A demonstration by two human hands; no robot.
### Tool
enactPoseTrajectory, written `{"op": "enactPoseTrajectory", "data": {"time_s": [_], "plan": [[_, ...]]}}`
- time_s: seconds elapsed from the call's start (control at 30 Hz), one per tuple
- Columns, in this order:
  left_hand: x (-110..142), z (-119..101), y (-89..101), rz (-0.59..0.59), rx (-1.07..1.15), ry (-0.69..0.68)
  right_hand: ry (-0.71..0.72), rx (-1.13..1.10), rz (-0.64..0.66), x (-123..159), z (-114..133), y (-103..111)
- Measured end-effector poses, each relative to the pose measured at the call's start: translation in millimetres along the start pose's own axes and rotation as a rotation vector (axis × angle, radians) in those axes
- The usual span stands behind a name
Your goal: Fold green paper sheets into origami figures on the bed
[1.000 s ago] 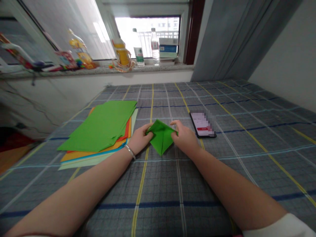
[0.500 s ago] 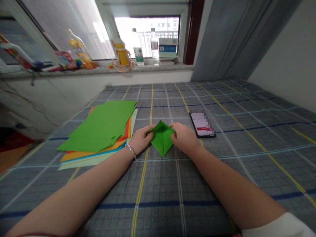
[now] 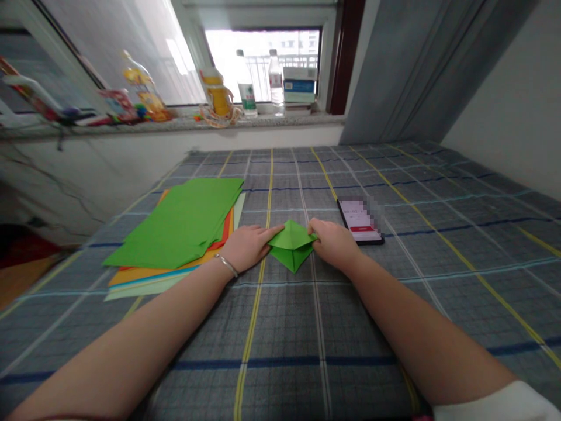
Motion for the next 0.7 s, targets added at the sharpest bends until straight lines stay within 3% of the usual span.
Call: {"op": "enactPoseTrajectory", "data": {"time_s": [0.27,0.47,0.7], "plan": [[-1,-12,0.8,0.046,-0.124,-0.064,0.213,0.057,-0.042,6,22,8],[0,-9,-2.4,0.094,-0.117,-0.030,0.442,0.248,0.023,9,32,4],[4,-11,-1.5,0.152,-0.104,-0.020,0.529,0.243,0.077,13,36,-1]]}}
Point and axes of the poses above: each hand's wrist, its own x-axis away from the middle knuckle, its own y-axis out of the back of the hand, z = x × y, the point moved 7 cm from there along -x, towards the middle knuckle, and after that the axes turned 7 degrees about -z, right-handed, at the moved point
